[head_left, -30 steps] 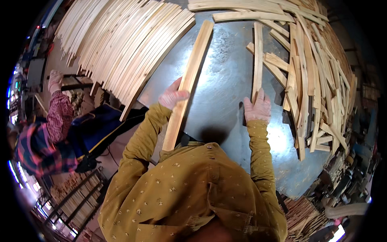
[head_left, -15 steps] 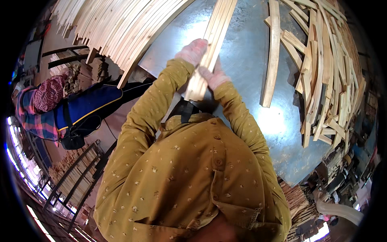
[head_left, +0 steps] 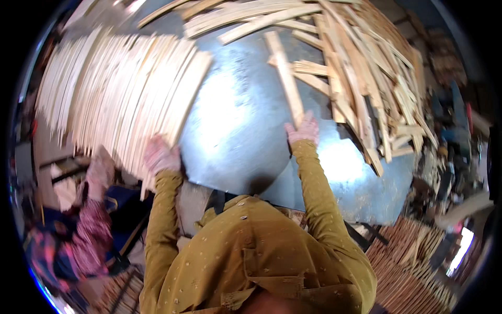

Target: The person sorts thin wooden planks on a large metal table in a workshop. They pick up individual planks from a scattered pile, align them, and stack them into neat bundles. The person repeatedly gathers planks and organizes them into piles throughout the clip.

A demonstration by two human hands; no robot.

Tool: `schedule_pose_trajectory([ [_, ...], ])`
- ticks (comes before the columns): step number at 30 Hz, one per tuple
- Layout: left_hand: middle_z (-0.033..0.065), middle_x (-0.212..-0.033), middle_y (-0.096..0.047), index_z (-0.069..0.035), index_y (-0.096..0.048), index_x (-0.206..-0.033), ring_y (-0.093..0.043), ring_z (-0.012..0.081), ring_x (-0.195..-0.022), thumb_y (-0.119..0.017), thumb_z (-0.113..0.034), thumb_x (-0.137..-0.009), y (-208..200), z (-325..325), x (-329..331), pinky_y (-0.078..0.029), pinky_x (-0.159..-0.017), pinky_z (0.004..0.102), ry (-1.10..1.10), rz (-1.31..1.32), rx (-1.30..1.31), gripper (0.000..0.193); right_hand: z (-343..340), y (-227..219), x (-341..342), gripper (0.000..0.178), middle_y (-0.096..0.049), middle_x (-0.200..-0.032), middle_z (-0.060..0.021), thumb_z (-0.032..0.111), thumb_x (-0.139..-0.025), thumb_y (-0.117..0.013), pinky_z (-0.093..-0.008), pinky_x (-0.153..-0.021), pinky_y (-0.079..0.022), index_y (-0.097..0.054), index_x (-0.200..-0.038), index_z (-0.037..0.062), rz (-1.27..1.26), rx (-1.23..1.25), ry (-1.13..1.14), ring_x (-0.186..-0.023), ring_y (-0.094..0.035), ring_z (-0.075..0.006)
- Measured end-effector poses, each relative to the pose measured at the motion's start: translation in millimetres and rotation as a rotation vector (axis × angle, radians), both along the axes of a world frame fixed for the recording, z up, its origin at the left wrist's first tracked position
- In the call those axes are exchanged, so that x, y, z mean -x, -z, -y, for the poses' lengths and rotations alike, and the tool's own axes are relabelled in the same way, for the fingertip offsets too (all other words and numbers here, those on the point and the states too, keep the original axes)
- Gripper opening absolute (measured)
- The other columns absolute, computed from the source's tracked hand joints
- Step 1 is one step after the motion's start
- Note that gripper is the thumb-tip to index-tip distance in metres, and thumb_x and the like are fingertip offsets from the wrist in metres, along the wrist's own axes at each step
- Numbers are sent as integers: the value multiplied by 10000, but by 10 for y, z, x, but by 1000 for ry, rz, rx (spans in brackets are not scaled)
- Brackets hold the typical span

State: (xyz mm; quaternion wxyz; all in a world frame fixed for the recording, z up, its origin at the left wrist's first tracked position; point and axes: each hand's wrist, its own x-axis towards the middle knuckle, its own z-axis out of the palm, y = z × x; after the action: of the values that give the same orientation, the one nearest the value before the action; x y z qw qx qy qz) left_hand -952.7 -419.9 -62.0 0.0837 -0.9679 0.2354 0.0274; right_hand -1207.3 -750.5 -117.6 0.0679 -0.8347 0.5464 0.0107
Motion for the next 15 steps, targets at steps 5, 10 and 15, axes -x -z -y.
schedule_pose_trajectory([
  [5, 271, -1408, -488, -10, -332, -1492, -464, 415, -1318, -752, -275, -786, -66, 420, 228, -357, -1123, 474, 180, 102, 257, 862, 151, -534, 146, 775, -529, -1303, -178, 388, -821, -713, -455, -1026, -441, -372, -1452, 92, 21, -254, -107, -1225, -517, -340],
  [10, 217, -1391, -516, -44, -389, -1477, -521, 397, -1261, -696, -493, -858, -822, 1768, 665, -399, -1068, 547, 934, 99, 516, 824, 402, -1338, 584, 574, -589, -1203, -83, 305, -833, -705, -411, -929, -499, -509, -1353, 159, -131, -186, -690, -1150, -567, -289],
  [15, 191, -1097, -673, -21, -524, -1338, -661, 326, -1006, -662, -555, -882, -769, 2547, 815, -508, -896, 431, 611, -957, -63, 715, 1372, -1671, 742, 638, -648, -974, -160, 428, -799, -732, -465, -862, -517, -541, -1256, 27, 373, 405, -584, -1002, -636, -334],
])
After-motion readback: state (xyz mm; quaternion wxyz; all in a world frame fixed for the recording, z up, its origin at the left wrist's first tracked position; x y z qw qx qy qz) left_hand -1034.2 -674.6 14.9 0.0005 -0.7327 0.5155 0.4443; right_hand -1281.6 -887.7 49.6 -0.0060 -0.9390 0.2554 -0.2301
